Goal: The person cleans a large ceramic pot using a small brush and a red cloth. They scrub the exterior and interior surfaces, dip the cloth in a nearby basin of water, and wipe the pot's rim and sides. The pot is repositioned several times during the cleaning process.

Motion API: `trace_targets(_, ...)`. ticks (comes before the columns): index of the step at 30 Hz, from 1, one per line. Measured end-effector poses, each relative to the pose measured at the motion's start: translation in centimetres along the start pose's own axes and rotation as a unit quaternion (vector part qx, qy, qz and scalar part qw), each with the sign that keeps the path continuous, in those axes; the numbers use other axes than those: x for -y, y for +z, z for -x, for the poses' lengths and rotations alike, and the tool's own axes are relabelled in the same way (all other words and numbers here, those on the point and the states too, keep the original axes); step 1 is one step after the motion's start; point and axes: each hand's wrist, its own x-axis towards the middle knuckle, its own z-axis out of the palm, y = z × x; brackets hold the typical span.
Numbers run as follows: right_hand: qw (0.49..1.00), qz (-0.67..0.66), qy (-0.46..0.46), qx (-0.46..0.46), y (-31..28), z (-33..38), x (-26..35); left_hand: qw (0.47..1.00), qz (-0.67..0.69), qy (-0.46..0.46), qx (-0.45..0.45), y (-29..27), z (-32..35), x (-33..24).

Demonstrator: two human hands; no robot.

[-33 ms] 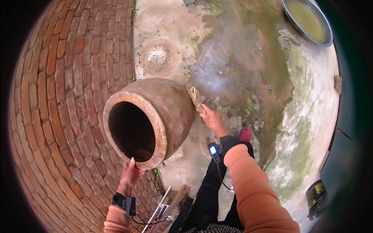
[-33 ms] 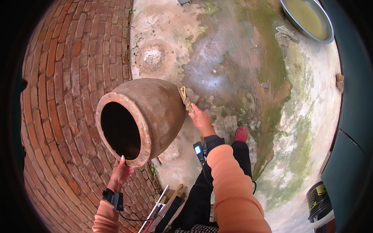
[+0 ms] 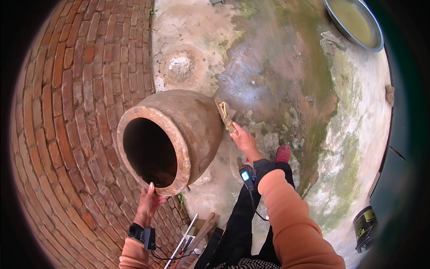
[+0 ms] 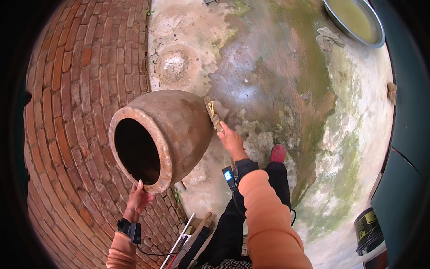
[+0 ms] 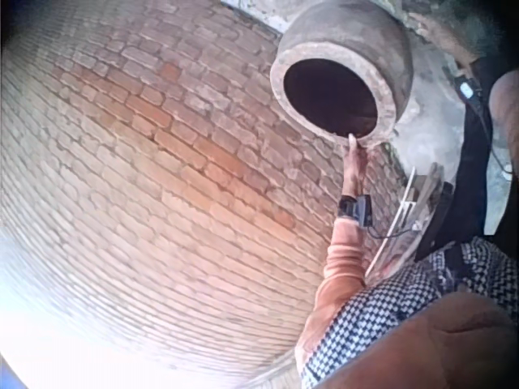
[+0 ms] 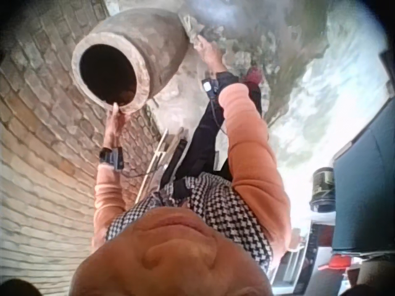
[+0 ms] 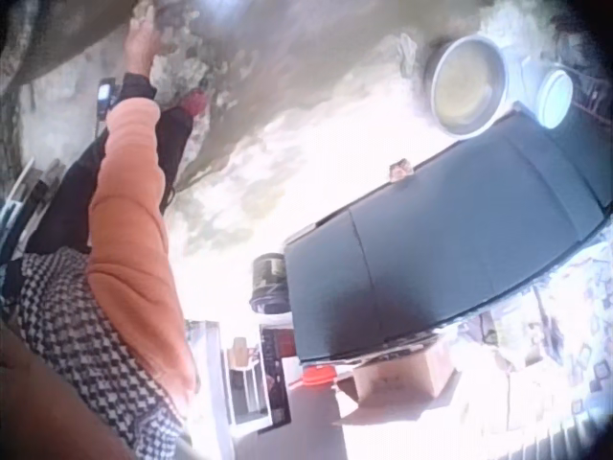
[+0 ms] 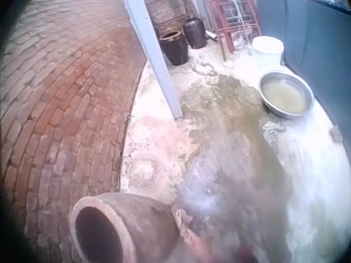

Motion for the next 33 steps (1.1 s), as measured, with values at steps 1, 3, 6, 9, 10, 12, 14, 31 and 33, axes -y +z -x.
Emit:
trace_targets(1,1.0,-0.023,0.012,0.008,0.4,0.7,-0.8,1.0,0.001,-0.004,0.003,-0.1,-0.1,0.0)
trace_targets(3,0.995,-0.095,0.0,-0.005,1.0,2.0,-1.3,1.0,0.001,-0.004,0.004,-0.3,-0.2,0.0)
trace_targets(6,0.99,-0.131,-0.036,-0.042,0.3,2.2,0.1,1.0,-0.002,-0.008,0.01,-0.5,-0.1,0.0)
trace_targets(9,0.986,-0.151,-0.054,-0.043,-0.7,-0.5,2.3,1.0,0.0,-0.009,0.016,-0.4,0.0,-0.2)
trace_targets(10,0.988,-0.143,-0.047,-0.041,-0.6,-1.7,2.9,1.0,0.0,-0.004,0.02,-0.4,0.1,-0.2)
trace_targets(12,0.988,-0.145,-0.03,-0.039,0.0,-3.3,2.6,1.0,0.01,-0.004,0.028,-0.4,0.2,-0.2)
trace_targets(14,0.989,-0.145,0.005,-0.032,1.4,-4.5,1.2,1.0,-0.004,-0.013,0.009,-0.6,0.3,-0.3)
trace_targets(31,0.809,-0.483,0.298,0.151,7.4,9.3,0.2,1.0,-0.013,-0.01,-0.007,0.1,0.2,-0.3)
trace_targets(33,0.811,-0.472,0.306,0.16,5.1,10.3,1.6,1.0,-0.013,-0.004,-0.012,0.2,0.2,-0.4)
